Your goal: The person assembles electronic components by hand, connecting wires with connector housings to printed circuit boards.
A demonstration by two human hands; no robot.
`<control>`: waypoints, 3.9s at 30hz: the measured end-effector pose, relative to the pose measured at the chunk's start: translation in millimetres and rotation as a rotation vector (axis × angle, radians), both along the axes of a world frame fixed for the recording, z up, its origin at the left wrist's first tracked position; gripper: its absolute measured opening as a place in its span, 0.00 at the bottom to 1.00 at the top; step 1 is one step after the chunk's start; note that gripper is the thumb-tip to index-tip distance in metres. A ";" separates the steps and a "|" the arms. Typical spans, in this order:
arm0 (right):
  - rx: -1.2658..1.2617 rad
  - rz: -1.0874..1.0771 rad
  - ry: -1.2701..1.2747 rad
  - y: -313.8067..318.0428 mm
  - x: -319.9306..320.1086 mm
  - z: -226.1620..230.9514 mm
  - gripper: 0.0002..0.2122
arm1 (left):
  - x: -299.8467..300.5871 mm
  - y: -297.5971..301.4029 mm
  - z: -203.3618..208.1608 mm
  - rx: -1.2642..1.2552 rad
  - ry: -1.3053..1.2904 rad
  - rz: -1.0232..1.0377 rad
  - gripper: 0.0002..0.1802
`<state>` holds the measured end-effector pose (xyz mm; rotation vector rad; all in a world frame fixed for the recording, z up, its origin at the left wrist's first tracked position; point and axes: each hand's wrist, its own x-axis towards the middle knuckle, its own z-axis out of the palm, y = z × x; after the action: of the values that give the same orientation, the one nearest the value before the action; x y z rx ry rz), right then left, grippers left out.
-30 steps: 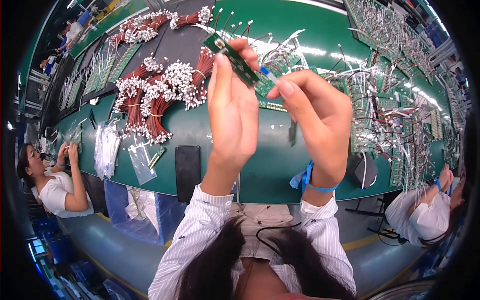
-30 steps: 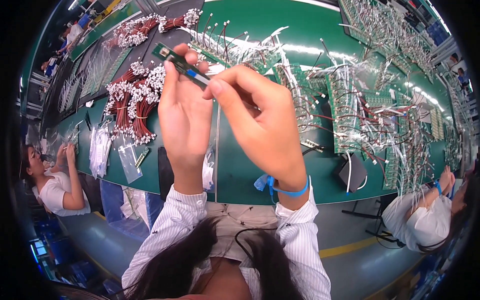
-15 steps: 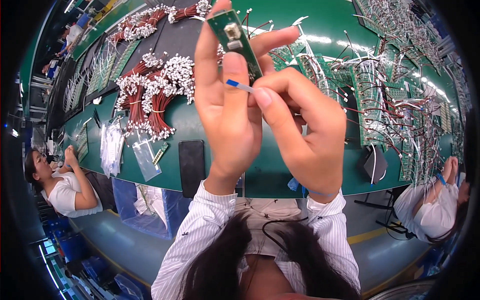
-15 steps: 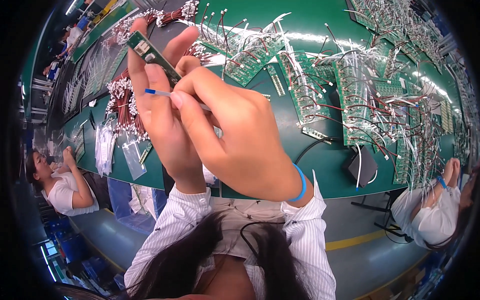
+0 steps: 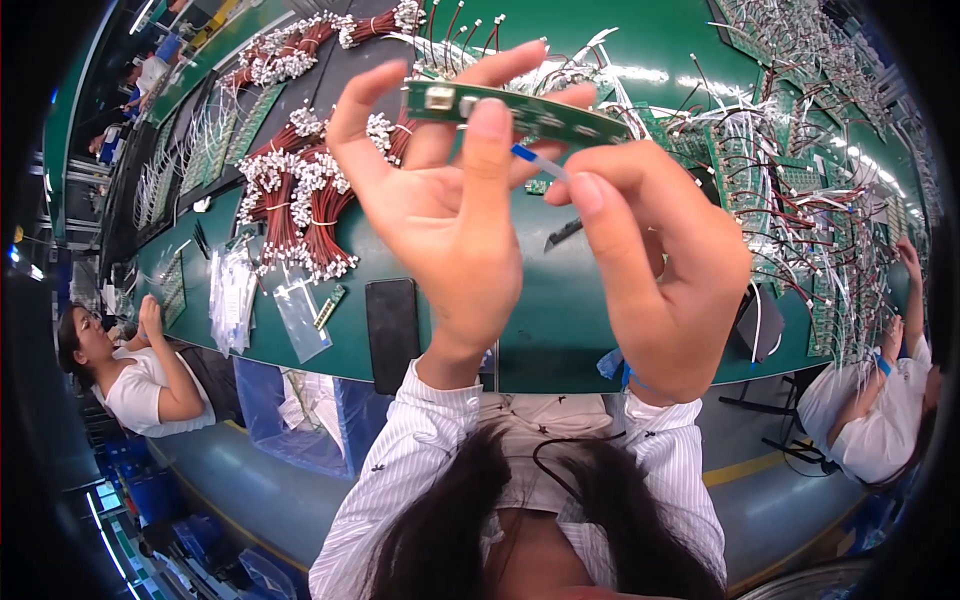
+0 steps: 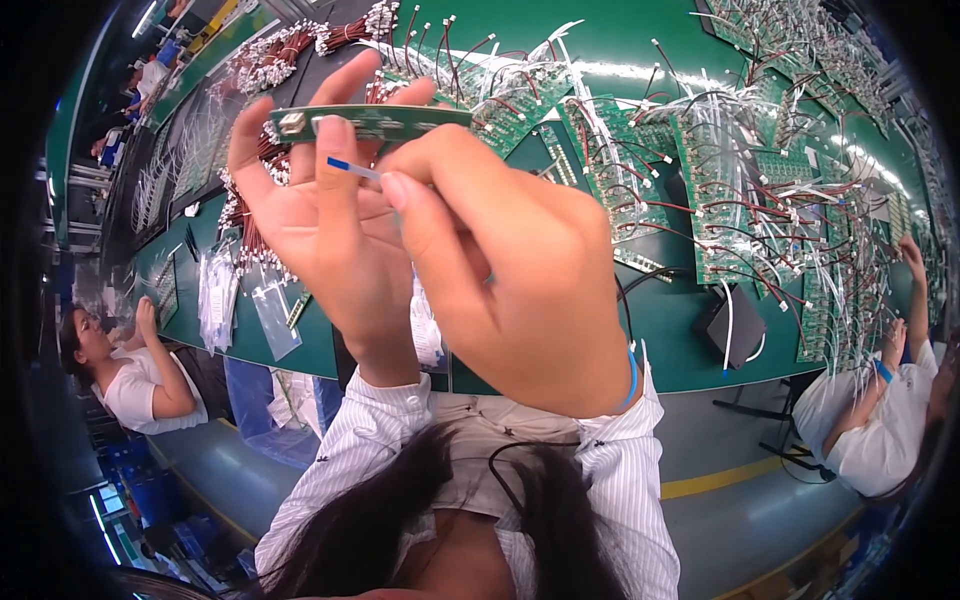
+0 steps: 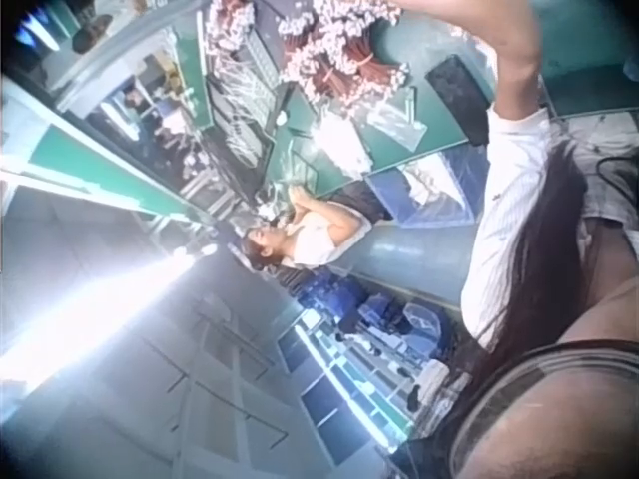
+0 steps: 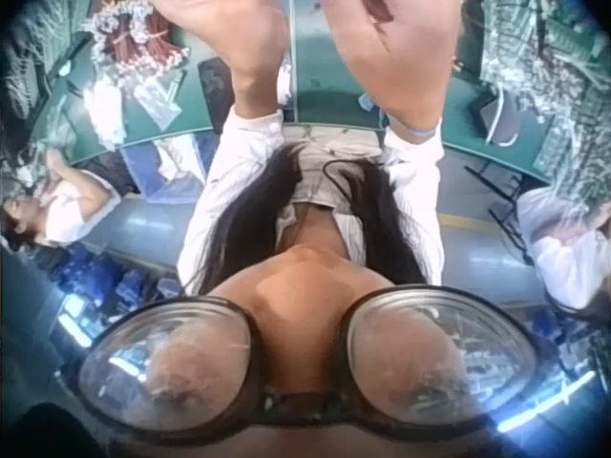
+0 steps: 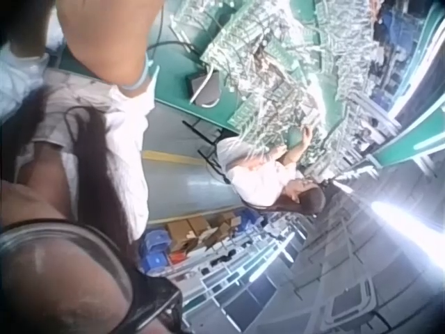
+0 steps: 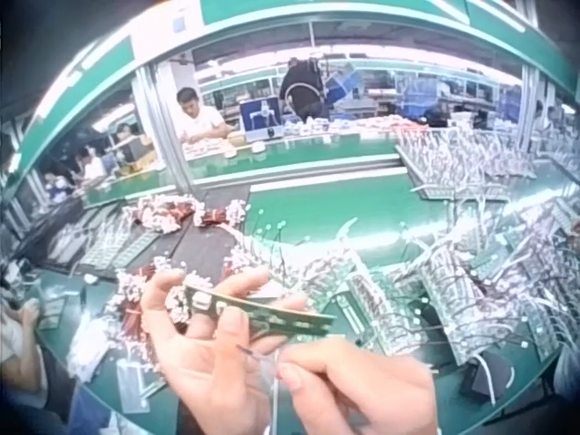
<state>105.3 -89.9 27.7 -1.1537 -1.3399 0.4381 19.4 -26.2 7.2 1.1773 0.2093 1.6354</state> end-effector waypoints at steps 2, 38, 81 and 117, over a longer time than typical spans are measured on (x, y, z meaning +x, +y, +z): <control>0.085 -0.082 -0.111 2.4 -1.7 -5.6 0.03 | 2.6 -3.7 1.2 0.003 -0.004 -0.065 0.21; 0.090 -0.650 -0.481 -7.5 -13.1 -4.9 0.05 | 10.4 -10.1 -4.4 -0.055 -0.060 -0.486 0.13; -0.131 -0.445 -0.478 -10.9 -3.1 20.3 0.03 | 16.7 0.0 -19.5 -0.018 -0.131 -0.548 0.13; 0.160 -0.429 -0.458 -3.2 4.0 -1.4 0.06 | 22.8 -3.0 -16.2 0.178 0.010 -0.236 0.12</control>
<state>109.4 -93.1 26.2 -1.4118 -1.4285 -0.2569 42.2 -29.2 -9.1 1.2925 -0.0687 1.4621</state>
